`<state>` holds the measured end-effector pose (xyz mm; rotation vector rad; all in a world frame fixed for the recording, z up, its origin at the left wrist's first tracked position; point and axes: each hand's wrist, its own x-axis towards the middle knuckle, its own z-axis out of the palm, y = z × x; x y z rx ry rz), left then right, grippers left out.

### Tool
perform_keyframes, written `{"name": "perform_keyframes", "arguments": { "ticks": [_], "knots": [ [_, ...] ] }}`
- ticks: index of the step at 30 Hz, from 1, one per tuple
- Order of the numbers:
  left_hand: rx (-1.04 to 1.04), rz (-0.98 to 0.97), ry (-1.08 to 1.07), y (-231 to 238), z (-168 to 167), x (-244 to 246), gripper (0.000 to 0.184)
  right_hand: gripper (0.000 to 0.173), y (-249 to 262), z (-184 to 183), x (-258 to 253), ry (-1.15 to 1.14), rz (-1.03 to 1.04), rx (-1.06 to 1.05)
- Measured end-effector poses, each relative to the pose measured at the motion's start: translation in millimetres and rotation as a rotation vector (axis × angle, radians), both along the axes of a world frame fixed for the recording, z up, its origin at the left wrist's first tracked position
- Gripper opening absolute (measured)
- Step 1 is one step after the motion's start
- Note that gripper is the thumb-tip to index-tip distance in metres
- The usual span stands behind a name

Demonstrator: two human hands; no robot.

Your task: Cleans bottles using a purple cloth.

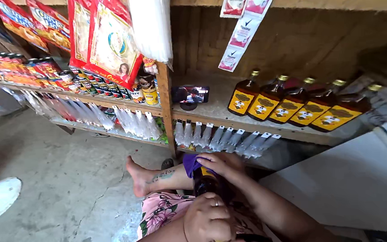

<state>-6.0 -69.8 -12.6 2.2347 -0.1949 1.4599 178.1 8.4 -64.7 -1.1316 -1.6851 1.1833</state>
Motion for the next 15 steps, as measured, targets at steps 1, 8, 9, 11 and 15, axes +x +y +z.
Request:
{"name": "perform_keyframes", "arguments": {
  "ticks": [1, 8, 9, 11, 15],
  "knots": [
    [-0.023, 0.010, -0.002, 1.9, 1.4, -1.2, 0.033, 0.032, -1.2, -4.1, 0.7, 0.029, -0.036, 0.038],
    [-0.548, 0.110, -0.157, 37.9, 20.1, -23.3, 0.027, 0.042, -8.9, -17.6, 4.3, -0.040, -0.218, 0.197],
    [-0.655, 0.148, -0.200, 46.5, 20.7, -29.5, 0.030, 0.041, -7.3, -22.0, 3.1, -0.038, -0.232, 0.235],
    [-0.847, 0.241, -0.298, 64.8, 22.9, -40.3, 0.036, 0.043, -4.9, -28.8, 0.6, -0.053, -0.246, 0.286],
    [-1.024, 0.260, -0.526, 78.1, 35.1, -39.6, 0.048, 0.046, -3.4, -32.9, -3.2, -0.121, -0.231, 0.326]
  ]
}}
